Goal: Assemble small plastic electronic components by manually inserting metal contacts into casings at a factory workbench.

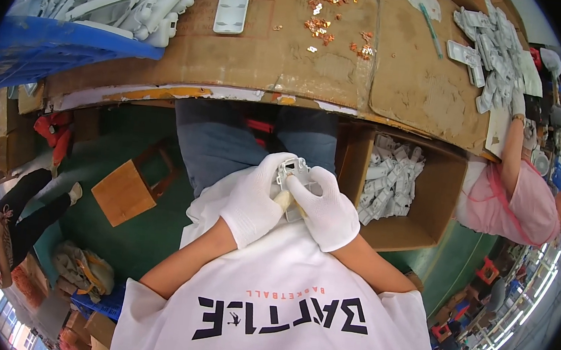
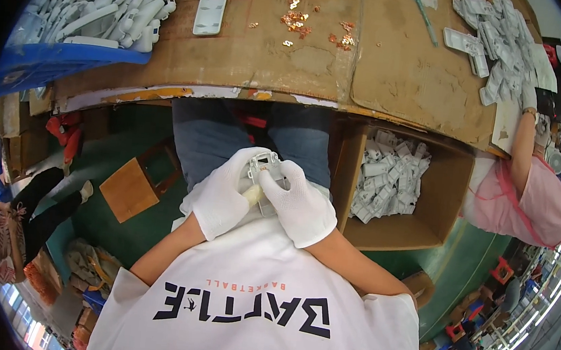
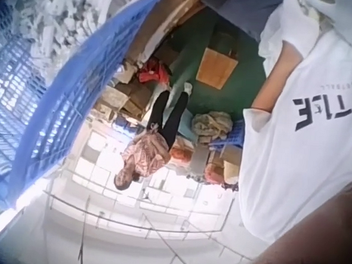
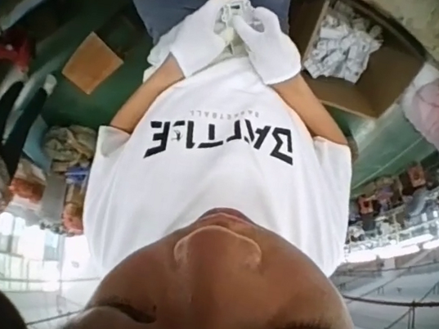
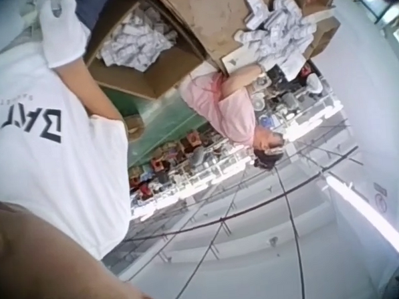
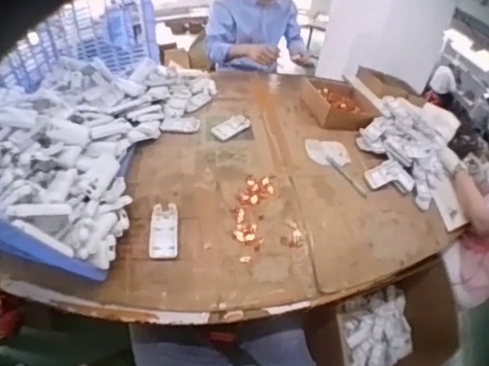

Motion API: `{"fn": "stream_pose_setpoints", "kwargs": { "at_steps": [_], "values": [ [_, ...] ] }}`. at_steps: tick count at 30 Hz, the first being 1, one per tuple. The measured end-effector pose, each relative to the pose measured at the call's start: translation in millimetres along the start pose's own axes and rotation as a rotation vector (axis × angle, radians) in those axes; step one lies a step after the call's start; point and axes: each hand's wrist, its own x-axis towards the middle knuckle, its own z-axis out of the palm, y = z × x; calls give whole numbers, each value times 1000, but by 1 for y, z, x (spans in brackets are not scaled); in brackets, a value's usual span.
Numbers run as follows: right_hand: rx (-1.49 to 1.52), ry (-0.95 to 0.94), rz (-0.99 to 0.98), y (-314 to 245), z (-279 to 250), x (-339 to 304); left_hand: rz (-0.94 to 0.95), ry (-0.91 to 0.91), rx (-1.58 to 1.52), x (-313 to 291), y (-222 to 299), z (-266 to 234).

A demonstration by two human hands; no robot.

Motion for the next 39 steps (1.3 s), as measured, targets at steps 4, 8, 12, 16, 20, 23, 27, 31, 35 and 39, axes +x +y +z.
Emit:
{"fn": "stream_pose_setpoints", "kwargs": {
  "at_steps": [4,8,12,16,20,23,27,31,35,39],
  "values": [
    [3,-35,3,4,2,1,30,14,-46,3,-2,0],
    [14,-18,-12,3,2,4,-46,18,-132,4,4,-1],
    [58,-49,24,0,-2,10,-4,10,-176,6,-8,1],
    [-25,38,-82,3,0,20,25,55,-172,13,-8,1],
    [-99,107,-180,6,-14,36,106,109,-153,27,0,0],
    [-98,185,-177,19,-33,52,193,118,-139,49,31,-3],
    [-67,454,-238,60,-91,94,407,-115,-577,110,74,-2],
    [-167,838,-95,188,-167,143,495,-78,-562,148,128,0],
    [-427,884,316,353,-239,154,413,-293,-577,126,91,-7],
    [-327,727,-164,184,-230,267,170,-219,-561,110,55,-4]
  ]
}}
